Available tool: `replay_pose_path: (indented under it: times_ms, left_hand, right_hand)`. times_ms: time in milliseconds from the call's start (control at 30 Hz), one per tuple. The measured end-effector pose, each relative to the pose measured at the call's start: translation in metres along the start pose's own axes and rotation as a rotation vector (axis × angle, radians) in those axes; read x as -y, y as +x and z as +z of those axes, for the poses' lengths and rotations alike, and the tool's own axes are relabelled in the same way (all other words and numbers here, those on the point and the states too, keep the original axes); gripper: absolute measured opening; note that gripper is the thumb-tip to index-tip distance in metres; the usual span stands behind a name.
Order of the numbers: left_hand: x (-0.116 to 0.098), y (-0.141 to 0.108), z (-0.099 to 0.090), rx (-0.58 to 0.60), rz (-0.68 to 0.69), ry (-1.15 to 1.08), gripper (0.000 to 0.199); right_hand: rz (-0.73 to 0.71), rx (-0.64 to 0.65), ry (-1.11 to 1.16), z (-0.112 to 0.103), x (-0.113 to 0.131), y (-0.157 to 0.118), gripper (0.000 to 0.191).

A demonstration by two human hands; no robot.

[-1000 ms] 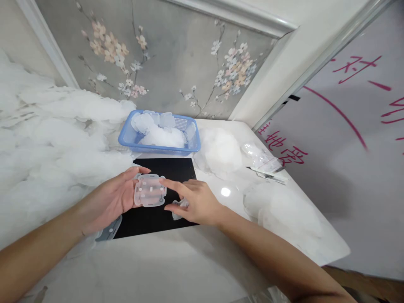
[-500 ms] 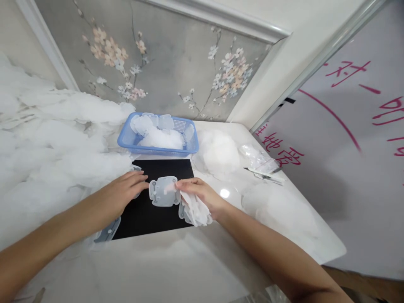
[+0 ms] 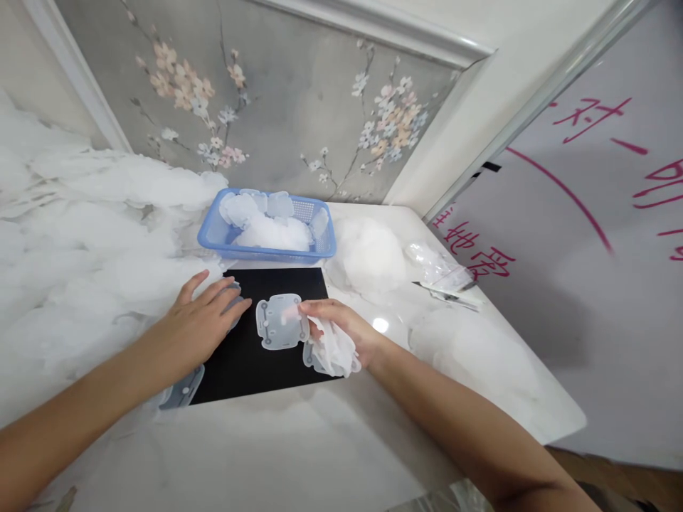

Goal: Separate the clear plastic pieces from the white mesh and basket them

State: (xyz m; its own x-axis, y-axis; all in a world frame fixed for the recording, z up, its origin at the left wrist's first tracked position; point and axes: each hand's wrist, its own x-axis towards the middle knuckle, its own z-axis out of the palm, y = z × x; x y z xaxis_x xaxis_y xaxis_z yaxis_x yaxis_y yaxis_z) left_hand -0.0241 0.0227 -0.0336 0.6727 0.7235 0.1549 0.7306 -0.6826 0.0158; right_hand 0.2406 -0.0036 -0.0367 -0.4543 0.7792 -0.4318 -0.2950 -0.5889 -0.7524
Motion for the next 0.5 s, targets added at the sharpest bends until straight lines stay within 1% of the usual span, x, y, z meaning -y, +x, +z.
replay_pose_path:
  times_ms: [167, 233, 333, 433, 500]
  left_hand:
    - [0.004, 0.000, -0.007, 0.045, 0.026, -0.049, 0.043]
    - [0.007, 0.000, -0.012, 0.076, 0.047, -0.119, 0.039]
    - [0.011, -0.001, -0.017, 0.097, 0.043, -0.228, 0.034]
    - [0.012, -0.005, -0.018, 0.077, 0.054, -0.175, 0.033]
    - [0.012, -0.008, -0.016, 0.077, 0.075, -0.087, 0.031]
  right_hand:
    - [-0.001, -0.007, 0.017, 0.000, 0.000, 0.002, 0.041]
    - [-0.009, -0.007, 0.011, -0.001, 0.000, 0.002, 0.043]
    - [-0.051, -0.008, -0.033, 0.001, 0.000, 0.000, 0.043]
    - [-0.132, -0.016, -0.152, 0.008, 0.008, -0.003, 0.036]
    - [-0.222, -0.031, -0.293, 0.016, 0.023, -0.003, 0.034]
